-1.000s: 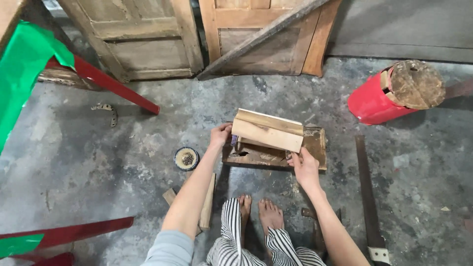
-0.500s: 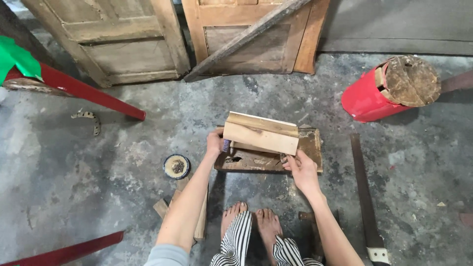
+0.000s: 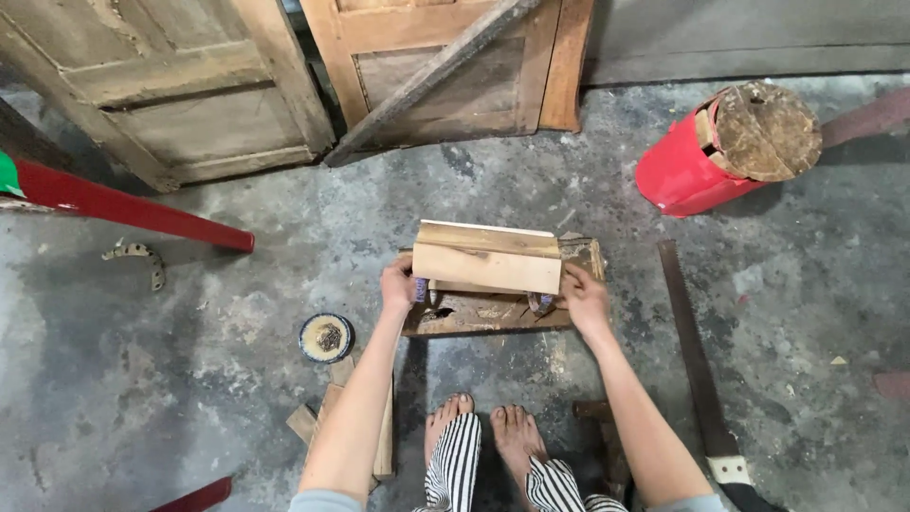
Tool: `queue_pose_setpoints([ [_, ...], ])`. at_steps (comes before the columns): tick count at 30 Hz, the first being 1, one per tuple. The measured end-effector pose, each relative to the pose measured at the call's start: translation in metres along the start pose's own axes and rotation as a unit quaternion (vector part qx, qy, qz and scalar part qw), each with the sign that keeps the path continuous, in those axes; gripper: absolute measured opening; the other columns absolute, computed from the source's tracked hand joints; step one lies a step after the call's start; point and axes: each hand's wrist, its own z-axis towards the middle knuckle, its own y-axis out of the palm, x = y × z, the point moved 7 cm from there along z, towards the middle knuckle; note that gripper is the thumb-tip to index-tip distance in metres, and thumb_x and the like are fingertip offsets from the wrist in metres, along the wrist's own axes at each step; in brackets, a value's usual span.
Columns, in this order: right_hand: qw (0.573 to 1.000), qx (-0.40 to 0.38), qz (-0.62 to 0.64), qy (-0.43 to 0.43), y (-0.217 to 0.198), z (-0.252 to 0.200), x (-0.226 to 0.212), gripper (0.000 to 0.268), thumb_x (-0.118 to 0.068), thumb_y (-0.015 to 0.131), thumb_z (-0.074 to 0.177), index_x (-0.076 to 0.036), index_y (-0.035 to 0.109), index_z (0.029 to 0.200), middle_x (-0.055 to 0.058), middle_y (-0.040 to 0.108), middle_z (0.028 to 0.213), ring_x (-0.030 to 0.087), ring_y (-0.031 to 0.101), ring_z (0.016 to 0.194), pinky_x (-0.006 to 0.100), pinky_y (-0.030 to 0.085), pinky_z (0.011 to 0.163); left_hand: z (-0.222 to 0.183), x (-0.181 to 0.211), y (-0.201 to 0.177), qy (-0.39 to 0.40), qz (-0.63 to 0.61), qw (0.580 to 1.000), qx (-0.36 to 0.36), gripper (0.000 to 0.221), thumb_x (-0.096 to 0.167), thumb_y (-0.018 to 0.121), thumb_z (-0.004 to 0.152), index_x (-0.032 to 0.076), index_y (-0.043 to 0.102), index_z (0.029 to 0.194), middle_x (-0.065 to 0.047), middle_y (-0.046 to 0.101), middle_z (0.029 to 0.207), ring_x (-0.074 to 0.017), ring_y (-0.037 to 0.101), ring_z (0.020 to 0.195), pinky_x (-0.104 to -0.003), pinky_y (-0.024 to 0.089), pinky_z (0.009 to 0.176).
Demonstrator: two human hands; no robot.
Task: Assembling a small wooden box or birdhouse by nailing wooden panels together on the floor.
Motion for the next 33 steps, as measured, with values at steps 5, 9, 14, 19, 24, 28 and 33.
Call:
queue_pose_setpoints([
  [5, 0.989, 0.020, -0.138, -0.058, 0.020, 0.016, 0.012, 0.047, 0.004, 0.045, 0.094, -0.014, 0.073, 0.127, 0.020, 0.073, 0.115, 0.038, 0.065, 0.117, 0.051, 0.049, 0.102, -0.006, 0.001, 0.000, -0.014, 0.001, 1.000, 0.001, 0.021, 0.013, 0.072, 0.079, 0.027, 0.082, 0.092, -0.003, 0.076, 0.095, -0.0300, 0.071, 0.104, -0.044, 0.057, 0.092],
  [9, 0.993, 0.015, -0.105, -0.055, 0.024, 0.054, 0.074, 0.031, 0.000, 0.063, 0.087, -0.006, 0.078, 0.115, 0.019, 0.075, 0.106, 0.032, 0.068, 0.106, 0.046, 0.052, 0.094, -0.011, 0.008, -0.002, -0.023, -0.004, 1.000, 0.000, 0.024, 0.010, 0.070, 0.080, 0.026, 0.082, 0.094, -0.003, 0.076, 0.097, -0.0297, 0.071, 0.105, -0.044, 0.057, 0.094],
  [14, 0.992, 0.045, -0.112, -0.045, 0.029, 0.052, 0.086, 0.024, -0.015, 0.072, 0.083, -0.011, 0.081, 0.105, 0.011, 0.077, 0.092, 0.030, 0.072, 0.096, 0.045, 0.053, 0.083, -0.019, 0.022, -0.008, -0.031, -0.011, 0.999, 0.013, 0.037, -0.001, 0.067, 0.080, 0.024, 0.082, 0.101, -0.006, 0.076, 0.101, -0.0322, 0.070, 0.107, -0.045, 0.056, 0.095],
  [19, 0.993, 0.043, -0.103, -0.045, 0.028, 0.064, 0.094, 0.017, -0.014, 0.075, 0.080, -0.010, 0.081, 0.095, 0.011, 0.076, 0.089, 0.028, 0.071, 0.092, 0.041, 0.053, 0.083, -0.009, 0.001, 0.005, -0.061, 0.009, 0.998, 0.017, 0.034, 0.002, 0.066, 0.082, 0.025, 0.082, 0.103, -0.006, 0.077, 0.103, -0.0338, 0.070, 0.107, -0.046, 0.058, 0.093],
  [24, 0.993, 0.046, -0.108, -0.017, 0.026, 0.062, 0.087, 0.019, -0.016, 0.077, 0.081, -0.004, 0.079, 0.095, 0.015, 0.076, 0.094, 0.034, 0.070, 0.095, 0.047, 0.052, 0.087, -0.014, 0.002, 0.004, -0.093, -0.010, 0.995, 0.020, 0.030, 0.003, 0.068, 0.085, 0.021, 0.082, 0.105, -0.010, 0.078, 0.106, -0.0347, 0.071, 0.107, -0.046, 0.059, 0.091],
  [28, 0.989, 0.057, -0.134, 0.007, 0.026, 0.068, 0.096, 0.018, -0.019, 0.080, 0.078, -0.010, 0.081, 0.093, 0.009, 0.076, 0.088, 0.032, 0.072, 0.094, 0.046, 0.052, 0.085, -0.022, 0.019, -0.004, -0.108, -0.041, 0.993, 0.013, 0.032, -0.001, 0.066, 0.088, 0.013, 0.082, 0.112, -0.015, 0.078, 0.105, -0.0381, 0.071, 0.108, -0.049, 0.057, 0.093],
  [33, 0.993, 0.064, -0.096, 0.001, 0.012, 0.057, 0.077, 0.011, -0.016, 0.081, 0.073, -0.010, 0.079, 0.082, 0.006, 0.068, 0.070, 0.020, 0.065, 0.073, 0.033, 0.051, 0.069, -0.041, 0.043, -0.005, -0.111, -0.024, 0.993, 0.011, 0.031, -0.001, 0.064, 0.089, 0.013, 0.083, 0.109, -0.015, 0.079, 0.103, -0.0372, 0.071, 0.108, -0.048, 0.057, 0.091],
])
